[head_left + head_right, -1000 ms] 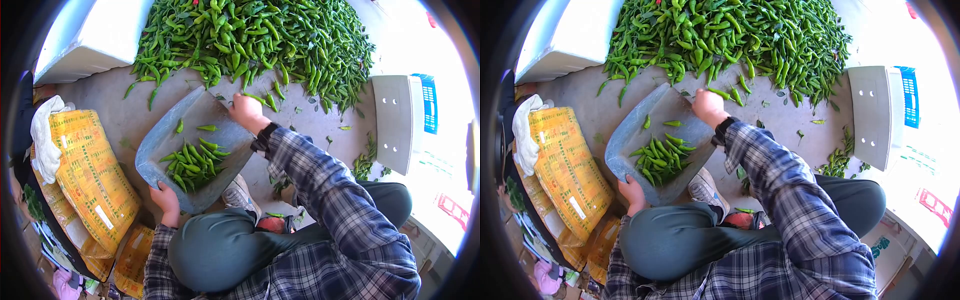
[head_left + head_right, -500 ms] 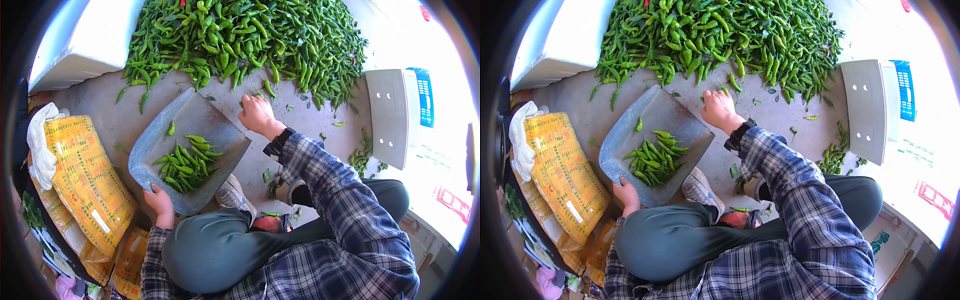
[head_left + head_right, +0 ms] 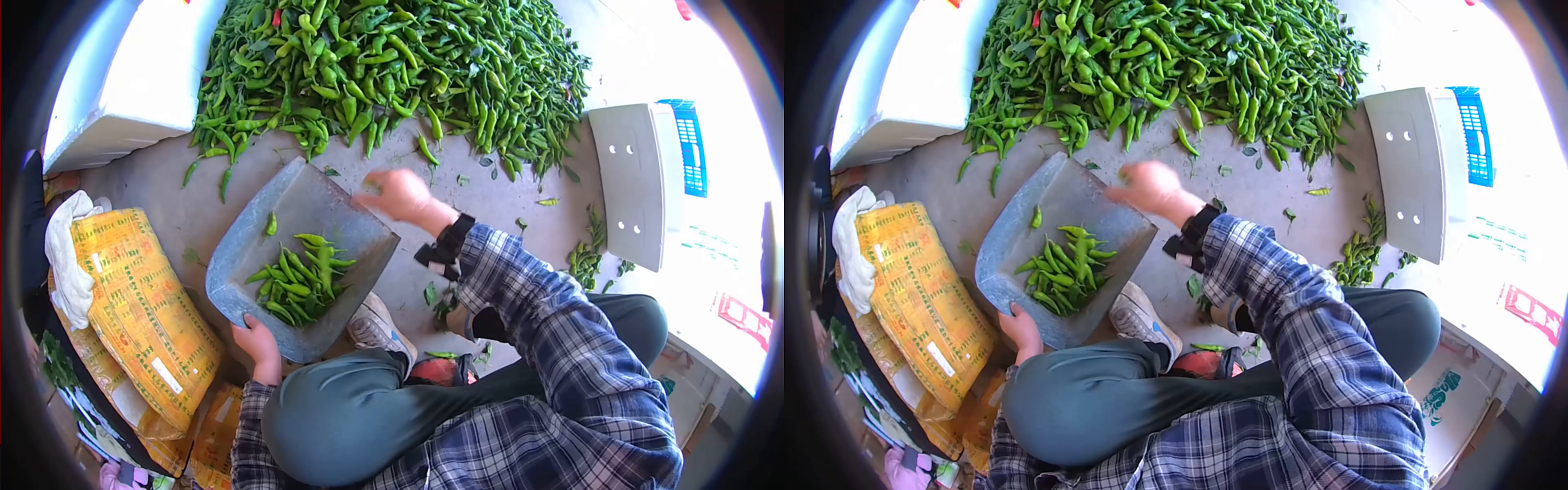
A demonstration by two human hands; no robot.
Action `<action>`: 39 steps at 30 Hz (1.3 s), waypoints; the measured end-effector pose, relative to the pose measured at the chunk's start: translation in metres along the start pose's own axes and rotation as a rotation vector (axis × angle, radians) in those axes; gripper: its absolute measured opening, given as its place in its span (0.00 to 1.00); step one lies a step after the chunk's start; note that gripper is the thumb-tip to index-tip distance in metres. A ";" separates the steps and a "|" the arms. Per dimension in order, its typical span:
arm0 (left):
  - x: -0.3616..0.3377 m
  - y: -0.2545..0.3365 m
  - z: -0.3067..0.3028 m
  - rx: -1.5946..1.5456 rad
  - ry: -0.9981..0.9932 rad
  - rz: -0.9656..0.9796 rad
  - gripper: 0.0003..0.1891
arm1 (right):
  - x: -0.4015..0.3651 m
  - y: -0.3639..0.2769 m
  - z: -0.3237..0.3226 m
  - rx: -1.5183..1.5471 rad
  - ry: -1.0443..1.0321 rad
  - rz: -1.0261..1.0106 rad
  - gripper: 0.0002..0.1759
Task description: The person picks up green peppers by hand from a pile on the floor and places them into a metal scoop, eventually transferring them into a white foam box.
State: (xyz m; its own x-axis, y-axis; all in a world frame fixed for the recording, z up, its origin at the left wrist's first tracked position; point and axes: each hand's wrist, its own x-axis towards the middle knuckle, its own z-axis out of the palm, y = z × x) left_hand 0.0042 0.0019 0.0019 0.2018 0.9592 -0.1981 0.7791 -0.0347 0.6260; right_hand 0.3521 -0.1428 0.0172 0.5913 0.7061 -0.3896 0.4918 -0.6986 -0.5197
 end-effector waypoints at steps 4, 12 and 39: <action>-0.003 -0.004 -0.002 0.067 -0.007 -0.007 0.15 | 0.041 0.058 -0.016 -0.195 0.306 0.414 0.16; -0.002 -0.009 0.000 -0.014 0.001 0.004 0.17 | 0.010 0.005 0.001 0.131 -0.134 -0.176 0.17; -0.005 0.006 -0.002 0.002 0.006 -0.022 0.15 | 0.096 -0.025 -0.032 -0.681 0.202 -0.380 0.18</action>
State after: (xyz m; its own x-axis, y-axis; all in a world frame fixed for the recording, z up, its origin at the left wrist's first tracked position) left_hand 0.0068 -0.0028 0.0086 0.1809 0.9613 -0.2078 0.7849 -0.0138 0.6195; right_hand 0.4162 -0.0612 0.0173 0.3772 0.9207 -0.1005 0.9258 -0.3778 0.0136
